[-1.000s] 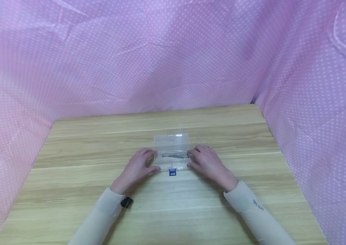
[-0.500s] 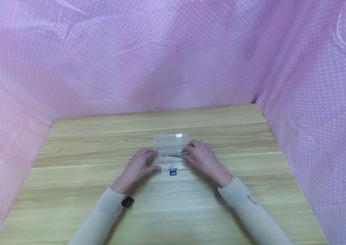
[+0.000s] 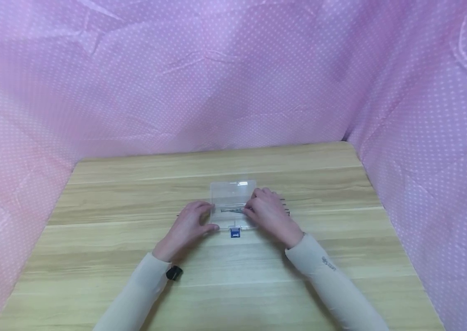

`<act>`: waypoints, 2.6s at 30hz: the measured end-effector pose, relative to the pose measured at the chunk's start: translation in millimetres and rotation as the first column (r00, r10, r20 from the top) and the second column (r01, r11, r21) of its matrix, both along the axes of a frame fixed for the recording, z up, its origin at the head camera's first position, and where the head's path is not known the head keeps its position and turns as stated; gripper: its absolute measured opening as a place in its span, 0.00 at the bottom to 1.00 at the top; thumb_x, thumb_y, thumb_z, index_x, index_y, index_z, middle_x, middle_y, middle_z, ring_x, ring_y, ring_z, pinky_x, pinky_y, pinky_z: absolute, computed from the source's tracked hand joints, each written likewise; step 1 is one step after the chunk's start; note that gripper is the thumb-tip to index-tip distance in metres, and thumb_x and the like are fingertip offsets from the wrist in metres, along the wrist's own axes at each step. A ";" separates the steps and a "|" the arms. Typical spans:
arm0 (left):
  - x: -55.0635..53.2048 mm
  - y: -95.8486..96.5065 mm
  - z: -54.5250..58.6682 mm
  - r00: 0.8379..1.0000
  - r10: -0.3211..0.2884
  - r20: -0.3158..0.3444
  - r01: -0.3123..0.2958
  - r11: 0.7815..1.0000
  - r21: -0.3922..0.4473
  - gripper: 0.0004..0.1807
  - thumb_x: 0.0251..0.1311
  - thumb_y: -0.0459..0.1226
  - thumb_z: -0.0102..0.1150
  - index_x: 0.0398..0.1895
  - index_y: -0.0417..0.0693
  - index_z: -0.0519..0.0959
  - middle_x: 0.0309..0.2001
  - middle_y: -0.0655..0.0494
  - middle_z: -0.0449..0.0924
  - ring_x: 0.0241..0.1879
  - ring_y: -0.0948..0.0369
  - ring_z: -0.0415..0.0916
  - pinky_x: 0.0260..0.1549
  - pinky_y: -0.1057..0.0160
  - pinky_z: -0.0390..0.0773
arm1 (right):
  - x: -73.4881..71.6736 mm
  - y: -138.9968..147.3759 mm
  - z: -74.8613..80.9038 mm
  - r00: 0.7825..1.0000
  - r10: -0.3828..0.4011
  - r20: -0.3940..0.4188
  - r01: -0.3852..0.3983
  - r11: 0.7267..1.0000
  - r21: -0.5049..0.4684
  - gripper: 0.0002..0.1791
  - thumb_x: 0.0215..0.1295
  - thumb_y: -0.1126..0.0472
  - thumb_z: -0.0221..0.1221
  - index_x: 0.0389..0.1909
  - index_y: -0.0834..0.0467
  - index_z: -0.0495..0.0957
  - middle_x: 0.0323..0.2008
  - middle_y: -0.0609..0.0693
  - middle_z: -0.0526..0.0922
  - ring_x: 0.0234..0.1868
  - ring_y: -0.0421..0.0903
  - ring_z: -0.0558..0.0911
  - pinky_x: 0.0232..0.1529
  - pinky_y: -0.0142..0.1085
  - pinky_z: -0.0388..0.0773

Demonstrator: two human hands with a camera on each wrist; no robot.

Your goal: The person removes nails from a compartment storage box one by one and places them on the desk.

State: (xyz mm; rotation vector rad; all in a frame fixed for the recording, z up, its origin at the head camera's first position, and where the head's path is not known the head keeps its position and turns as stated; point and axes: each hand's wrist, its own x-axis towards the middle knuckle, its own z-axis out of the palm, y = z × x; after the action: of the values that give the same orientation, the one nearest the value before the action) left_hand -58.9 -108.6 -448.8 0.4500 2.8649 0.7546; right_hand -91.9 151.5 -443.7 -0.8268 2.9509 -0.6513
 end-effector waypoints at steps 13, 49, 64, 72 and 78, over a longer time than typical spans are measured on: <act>1.0 0.4 0.6 1.000 0.007 0.008 -0.007 1.000 0.007 0.37 0.58 0.49 0.76 0.67 0.41 0.77 0.63 0.45 0.78 0.69 0.46 0.68 0.73 0.46 0.62 | 1.8 -10.0 0.7 0.993 0.046 0.104 -0.050 0.998 0.036 0.12 0.70 0.51 0.67 0.47 0.51 0.90 0.36 0.43 0.72 0.38 0.45 0.67 0.41 0.39 0.66; -0.8 0.0 -0.4 1.000 -0.005 0.009 0.005 1.000 0.005 0.36 0.58 0.49 0.76 0.65 0.41 0.78 0.62 0.46 0.78 0.68 0.46 0.69 0.72 0.47 0.63 | -20.7 -45.8 -2.3 0.982 0.169 0.081 -0.172 0.985 0.027 0.05 0.64 0.54 0.72 0.39 0.46 0.92 0.32 0.40 0.73 0.36 0.43 0.66 0.41 0.38 0.64; 0.1 2.7 2.6 1.000 -0.008 0.015 0.008 1.000 -0.004 0.36 0.56 0.49 0.77 0.65 0.40 0.79 0.63 0.45 0.78 0.68 0.46 0.69 0.72 0.46 0.63 | -31.8 -43.9 -6.0 0.946 0.320 0.057 -0.323 0.945 0.049 0.04 0.64 0.55 0.71 0.38 0.44 0.90 0.36 0.41 0.75 0.41 0.43 0.70 0.47 0.41 0.71; -0.4 2.2 2.3 1.000 0.002 0.016 -0.001 1.000 -0.011 0.36 0.57 0.49 0.77 0.65 0.40 0.79 0.63 0.45 0.78 0.68 0.46 0.69 0.72 0.47 0.63 | -34.1 -46.1 -10.4 0.937 0.350 -0.001 -0.350 0.936 0.037 0.05 0.64 0.54 0.71 0.40 0.44 0.91 0.35 0.40 0.74 0.39 0.43 0.69 0.45 0.39 0.69; -0.3 2.2 2.7 1.000 0.004 0.018 -0.003 1.000 -0.024 0.36 0.56 0.50 0.77 0.65 0.41 0.79 0.63 0.46 0.78 0.68 0.46 0.69 0.72 0.47 0.63 | -33.6 -49.8 -12.1 0.932 0.362 -0.007 -0.361 0.931 0.061 0.02 0.66 0.56 0.70 0.37 0.46 0.91 0.36 0.40 0.77 0.40 0.42 0.71 0.45 0.38 0.71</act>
State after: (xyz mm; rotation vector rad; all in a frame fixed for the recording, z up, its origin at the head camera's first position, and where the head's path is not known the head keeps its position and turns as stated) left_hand -59.2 -106.4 -446.1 0.4328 2.8553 0.7208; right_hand -125.4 101.7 -455.8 -1.3293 2.7027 -0.5311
